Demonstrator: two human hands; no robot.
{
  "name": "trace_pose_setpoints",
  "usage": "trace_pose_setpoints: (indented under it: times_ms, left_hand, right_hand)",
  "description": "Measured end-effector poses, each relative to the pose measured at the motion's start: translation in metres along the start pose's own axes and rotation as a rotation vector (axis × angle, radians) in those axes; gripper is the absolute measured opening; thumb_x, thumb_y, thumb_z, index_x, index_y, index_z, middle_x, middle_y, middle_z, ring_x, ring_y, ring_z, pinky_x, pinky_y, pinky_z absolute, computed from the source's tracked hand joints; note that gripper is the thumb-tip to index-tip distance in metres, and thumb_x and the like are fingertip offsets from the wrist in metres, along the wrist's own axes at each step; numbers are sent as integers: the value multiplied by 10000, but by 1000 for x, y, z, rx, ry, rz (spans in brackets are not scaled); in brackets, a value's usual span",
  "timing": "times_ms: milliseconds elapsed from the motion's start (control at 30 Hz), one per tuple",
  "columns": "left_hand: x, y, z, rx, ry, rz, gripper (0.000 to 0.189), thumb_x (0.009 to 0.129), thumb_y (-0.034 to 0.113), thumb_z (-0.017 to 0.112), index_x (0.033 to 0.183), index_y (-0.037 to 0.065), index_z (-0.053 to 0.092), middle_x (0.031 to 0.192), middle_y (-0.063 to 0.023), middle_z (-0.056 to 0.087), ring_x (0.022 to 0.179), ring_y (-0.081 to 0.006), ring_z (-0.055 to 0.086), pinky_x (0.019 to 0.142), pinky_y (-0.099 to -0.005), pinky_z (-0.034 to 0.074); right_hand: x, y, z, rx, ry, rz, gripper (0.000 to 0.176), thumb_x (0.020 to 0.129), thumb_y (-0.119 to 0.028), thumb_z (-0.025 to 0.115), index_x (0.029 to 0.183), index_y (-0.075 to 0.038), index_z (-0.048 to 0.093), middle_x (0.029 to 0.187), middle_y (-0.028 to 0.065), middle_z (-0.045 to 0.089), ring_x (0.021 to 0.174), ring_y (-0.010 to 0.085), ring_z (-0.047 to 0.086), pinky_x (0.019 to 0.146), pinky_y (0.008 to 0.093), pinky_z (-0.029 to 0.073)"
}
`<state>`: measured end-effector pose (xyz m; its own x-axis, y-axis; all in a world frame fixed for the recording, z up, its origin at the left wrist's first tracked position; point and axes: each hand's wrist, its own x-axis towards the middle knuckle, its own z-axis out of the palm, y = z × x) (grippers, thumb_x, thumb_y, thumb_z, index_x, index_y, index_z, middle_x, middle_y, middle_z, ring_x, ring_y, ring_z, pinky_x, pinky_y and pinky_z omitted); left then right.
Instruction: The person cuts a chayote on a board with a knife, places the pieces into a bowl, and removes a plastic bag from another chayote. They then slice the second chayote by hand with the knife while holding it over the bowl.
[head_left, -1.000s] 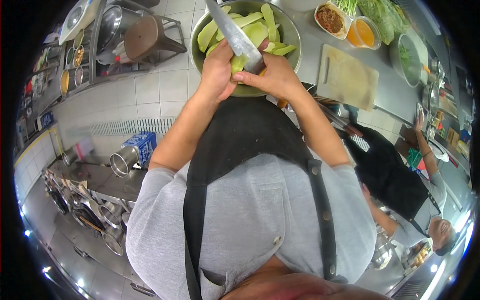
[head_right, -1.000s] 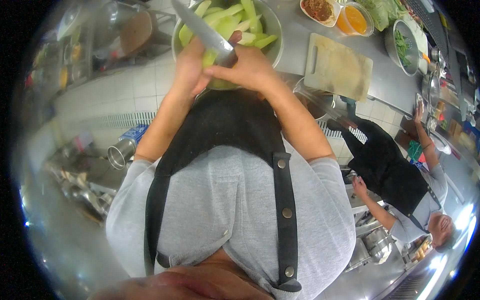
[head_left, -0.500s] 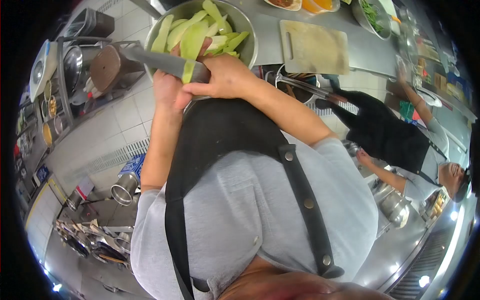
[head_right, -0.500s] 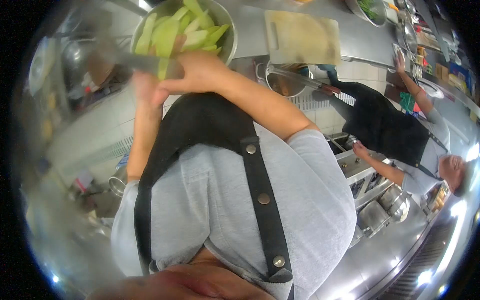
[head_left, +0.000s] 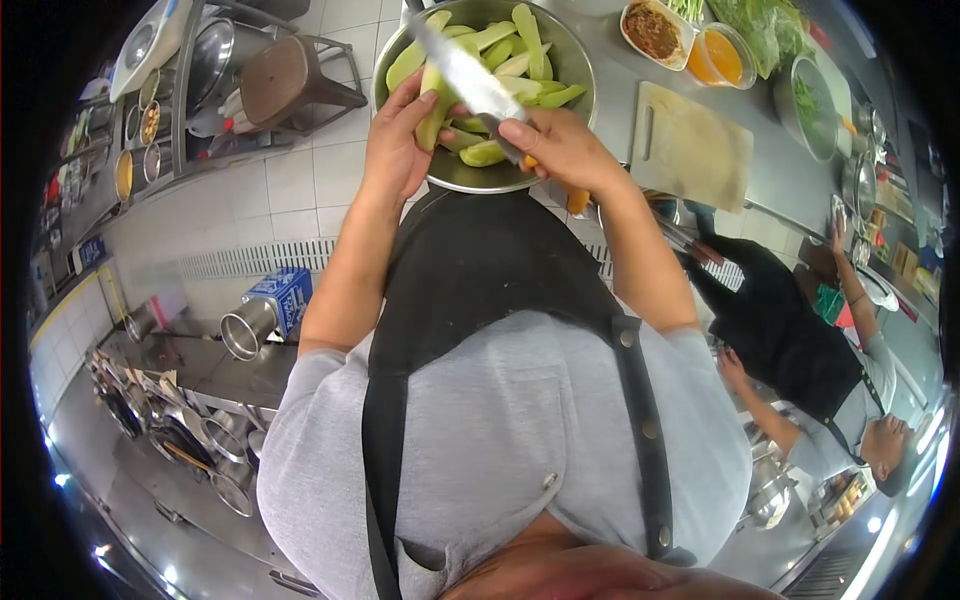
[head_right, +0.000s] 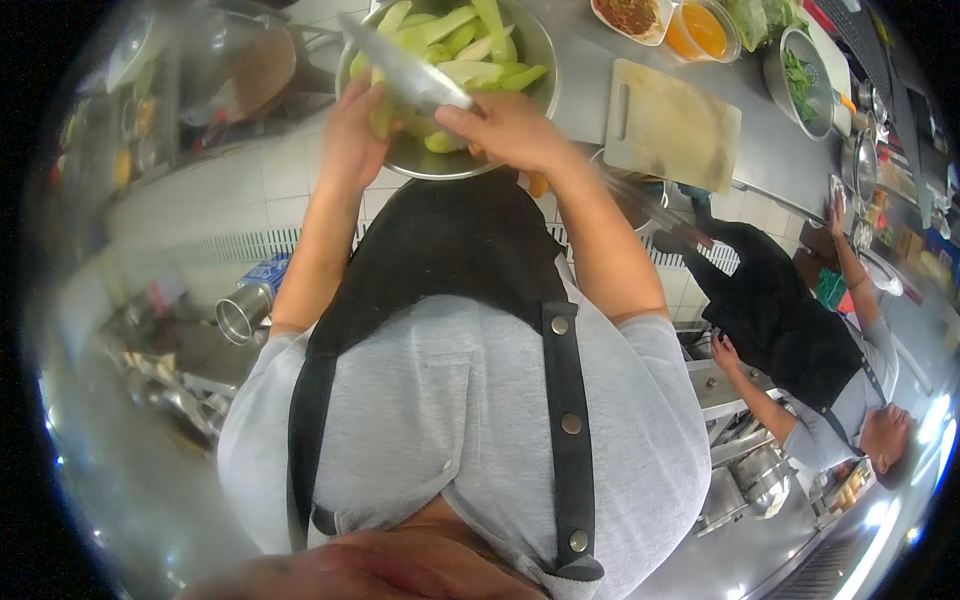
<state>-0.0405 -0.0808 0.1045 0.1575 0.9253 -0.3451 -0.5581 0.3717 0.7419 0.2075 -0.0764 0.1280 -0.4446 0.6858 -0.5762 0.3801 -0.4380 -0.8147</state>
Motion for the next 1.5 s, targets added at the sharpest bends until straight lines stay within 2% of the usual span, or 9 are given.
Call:
trace_pose_setpoints:
  times_ms: [67,100,233,567,667,867,967,1367,1500]
  left_hand:
    - [-6,-1,10,25,0,3,509,1072,117,588,1561,17,489,1327,-109,695,1019,-226,743,724,-277,558]
    - [-7,-1,14,78,-26,17,509,1069,115,595,1560,23,502,1314,-111,702,1000,-224,744,731,-280,562]
    - [-16,3,29,150,-109,49,511,1066,117,610,1562,32,519,1299,-125,708,968,-223,740,769,-305,594]
    - [-30,7,23,200,-191,88,506,1088,134,591,1564,-6,495,1424,-176,645,1154,-319,732,969,-390,625]
    - [-33,7,32,151,-179,85,495,1096,132,572,1557,-31,492,1435,-184,635,1143,-337,734,1005,-415,613]
    - [-33,6,30,51,-137,81,480,1110,138,526,1556,-37,495,1527,-186,563,1314,-307,635,1081,-433,561]
    - [-34,8,33,44,-70,58,477,1110,138,497,1552,-42,499,1555,-169,542,1385,-274,570,1125,-433,519]
    - [-29,3,58,-29,-56,100,479,1090,102,454,1535,-65,508,1558,-166,543,1408,-265,547,1165,-418,476]
    - [-29,4,64,-33,-51,131,476,1085,88,455,1531,-69,510,1557,-174,544,1414,-272,542,1180,-416,461]
  right_hand:
    - [-4,-13,-7,-285,294,-281,724,874,-660,768,1209,-20,724,987,174,769,888,299,742,808,404,569]
    - [-7,-29,-9,-248,330,-183,805,798,-674,832,1240,-11,716,1078,191,772,1018,323,747,889,400,575]
    - [16,-16,-18,-172,489,-309,900,722,-675,888,1255,22,691,1116,203,769,1070,342,749,938,417,578]
    - [16,-7,1,-82,475,-392,840,748,-664,888,1205,20,718,1044,175,785,962,299,766,870,395,593]
    - [17,0,2,-101,437,-307,807,794,-674,849,1172,30,735,987,183,786,909,304,768,838,397,594]
    - [13,-3,28,-132,434,-213,775,846,-698,783,1110,30,735,898,185,778,838,339,766,781,402,590]
    - [1,-19,36,-339,569,-344,763,823,-694,799,1096,14,728,909,175,781,855,340,770,781,407,592]
    - [0,-21,23,-306,549,-254,792,782,-685,831,1120,23,717,922,173,786,873,328,779,767,403,601]
    - [1,-22,22,-288,618,-374,819,788,-681,826,1135,52,712,921,173,788,866,315,787,783,394,610]
